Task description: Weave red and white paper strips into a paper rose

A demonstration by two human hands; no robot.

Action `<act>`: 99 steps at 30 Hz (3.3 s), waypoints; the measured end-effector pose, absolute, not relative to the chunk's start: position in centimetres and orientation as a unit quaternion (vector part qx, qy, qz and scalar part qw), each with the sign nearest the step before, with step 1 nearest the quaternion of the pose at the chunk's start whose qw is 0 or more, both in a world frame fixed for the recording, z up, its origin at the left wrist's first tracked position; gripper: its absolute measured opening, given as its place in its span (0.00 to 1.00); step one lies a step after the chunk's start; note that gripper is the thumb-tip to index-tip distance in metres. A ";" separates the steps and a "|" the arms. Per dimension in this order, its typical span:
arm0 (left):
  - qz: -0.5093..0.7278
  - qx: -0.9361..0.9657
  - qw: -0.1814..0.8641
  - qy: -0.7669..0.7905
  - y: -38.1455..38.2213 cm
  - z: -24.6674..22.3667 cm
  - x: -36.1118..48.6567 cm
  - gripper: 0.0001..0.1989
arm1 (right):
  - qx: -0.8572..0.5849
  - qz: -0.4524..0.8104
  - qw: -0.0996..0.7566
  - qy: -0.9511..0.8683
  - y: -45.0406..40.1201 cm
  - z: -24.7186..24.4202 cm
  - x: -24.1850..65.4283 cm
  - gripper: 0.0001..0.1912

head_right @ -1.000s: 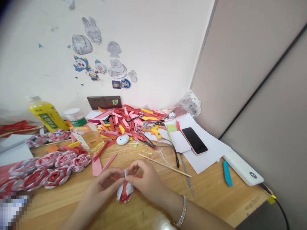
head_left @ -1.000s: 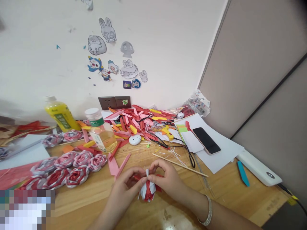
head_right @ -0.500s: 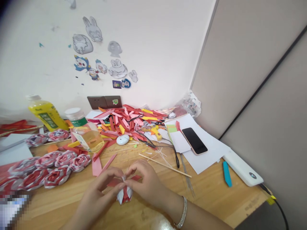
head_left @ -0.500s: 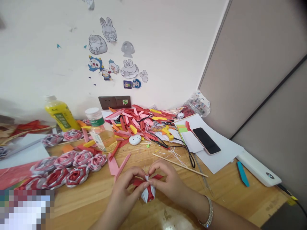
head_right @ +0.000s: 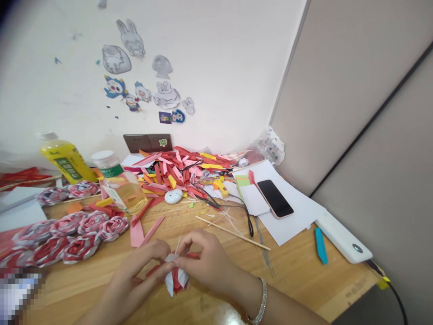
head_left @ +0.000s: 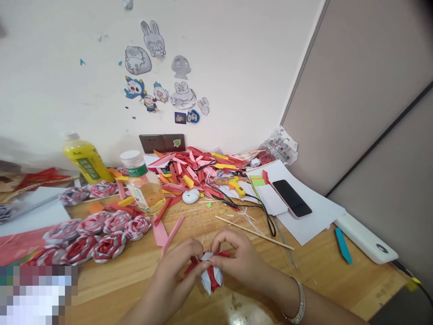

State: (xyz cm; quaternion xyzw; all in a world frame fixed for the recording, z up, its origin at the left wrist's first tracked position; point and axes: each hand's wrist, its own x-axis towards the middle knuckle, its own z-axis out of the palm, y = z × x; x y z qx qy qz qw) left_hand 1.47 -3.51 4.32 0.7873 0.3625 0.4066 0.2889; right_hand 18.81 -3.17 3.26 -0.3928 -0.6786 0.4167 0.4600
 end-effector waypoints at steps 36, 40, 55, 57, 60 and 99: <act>0.317 0.708 0.379 0.505 -2.7 3.3 1.7 0.06 | -0.428 0.415 0.364 -0.716 -2.2 2.3 19.0 0.07; 0.285 0.727 0.378 0.497 -2.3 3.1 1.5 0.08 | -0.422 0.392 0.367 -0.730 -2.3 2.1 18.8 0.06; 0.260 0.786 0.298 0.476 -3.0 3.5 1.5 0.10 | -0.423 0.362 0.327 -0.764 -2.6 2.2 18.8 0.06; 0.261 0.764 0.342 0.482 -2.8 3.8 1.4 0.10 | -0.421 0.366 0.338 -0.758 -2.7 2.3 18.7 0.07; 0.269 0.688 0.488 0.464 -2.3 4.0 1.0 0.09 | -0.417 0.381 0.367 -0.739 -2.5 2.4 18.8 0.07; 0.301 0.502 0.663 0.467 -1.4 1.5 1.1 0.24 | -0.316 0.343 0.363 -0.807 -2.9 2.6 18.9 0.14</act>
